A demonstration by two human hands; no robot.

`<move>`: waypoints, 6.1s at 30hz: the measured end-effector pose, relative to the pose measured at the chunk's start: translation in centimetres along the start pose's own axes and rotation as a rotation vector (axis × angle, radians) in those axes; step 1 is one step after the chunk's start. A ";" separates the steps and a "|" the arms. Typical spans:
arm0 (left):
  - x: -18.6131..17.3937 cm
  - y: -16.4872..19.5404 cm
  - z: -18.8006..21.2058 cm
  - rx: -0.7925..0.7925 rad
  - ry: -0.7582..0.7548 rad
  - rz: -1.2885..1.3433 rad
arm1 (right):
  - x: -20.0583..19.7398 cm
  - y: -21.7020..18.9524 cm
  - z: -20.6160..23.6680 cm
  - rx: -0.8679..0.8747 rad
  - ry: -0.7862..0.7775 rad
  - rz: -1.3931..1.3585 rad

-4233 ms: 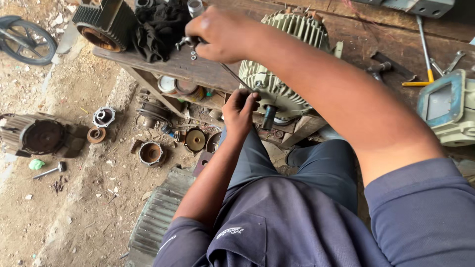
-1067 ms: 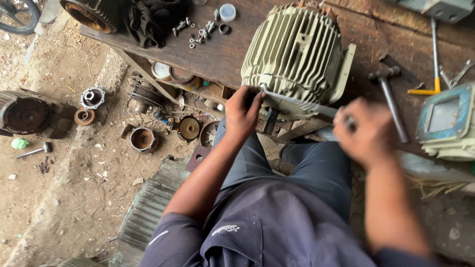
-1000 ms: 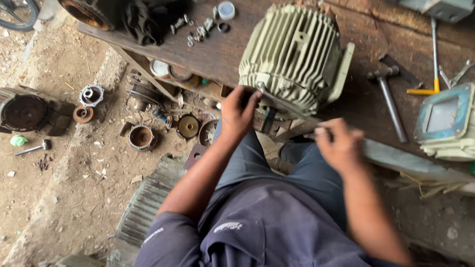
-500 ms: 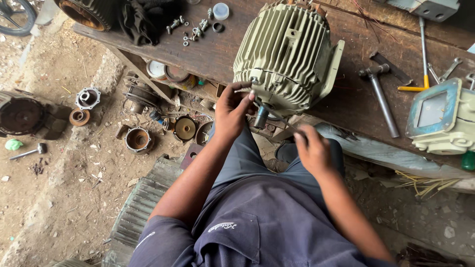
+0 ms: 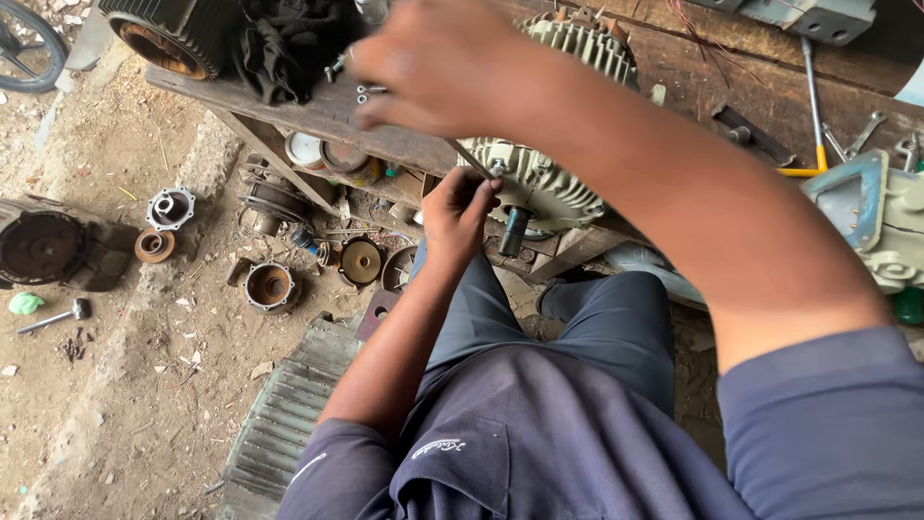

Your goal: The person sits on the floor in front of a workbench and uses a spanner to loosen and tighten bolts on an electric motor, repositioning the wrench repeatedly on different fasteners around the motor housing and shaft end. The motor stays on the bench while the person works on it throughout the clip.

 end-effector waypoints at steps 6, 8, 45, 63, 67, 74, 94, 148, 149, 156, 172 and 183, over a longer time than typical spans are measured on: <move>-0.2 -0.3 -0.7 0.100 0.046 -0.148 | 6.6 0.0 -6.7 0.076 -0.319 -0.091; -0.3 -0.6 -0.8 0.090 0.053 -0.156 | 7.5 0.0 -7.4 0.114 -0.380 -0.109; -0.9 -2.2 1.6 -0.163 -0.113 0.428 | 6.4 -11.6 29.6 0.852 0.318 -0.233; -0.7 -0.9 -0.5 0.028 -0.038 -0.092 | 5.7 -0.5 -5.2 0.107 -0.238 0.002; -0.2 -0.3 -0.4 -0.016 -0.010 -0.142 | 7.0 -0.5 -5.9 0.158 -0.317 -0.064; 0.2 -0.3 -0.6 0.037 0.017 -0.122 | 8.2 0.3 -6.0 0.147 -0.330 -0.043; -0.4 2.6 -1.7 0.077 -0.097 -0.293 | -1.7 1.2 7.3 0.177 0.168 -0.071; 0.2 0.1 -0.5 0.061 0.053 -0.168 | 7.4 2.5 -4.6 0.213 -0.225 -0.058; 0.2 0.1 -0.5 0.047 0.053 -0.158 | 7.3 2.7 -4.5 0.214 -0.217 -0.090; 1.4 -2.0 -0.3 -0.018 0.079 -0.025 | 6.6 0.3 -5.7 0.178 -0.202 -0.103; 0.4 0.1 -0.7 0.038 0.033 -0.196 | -4.9 -2.6 18.6 0.206 0.337 -0.039; 0.2 -1.4 -0.7 -0.290 0.007 0.193 | 22.1 -9.5 30.4 1.001 0.289 -0.472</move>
Point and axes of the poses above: each hand's wrist, its own z-axis away from the middle knuckle, its own x-axis out of the palm, y = z × x, the point moved 2 cm from there along -z, towards the middle knuckle, and after that the axes turned 1 degree about -x, right-handed, at the moved point
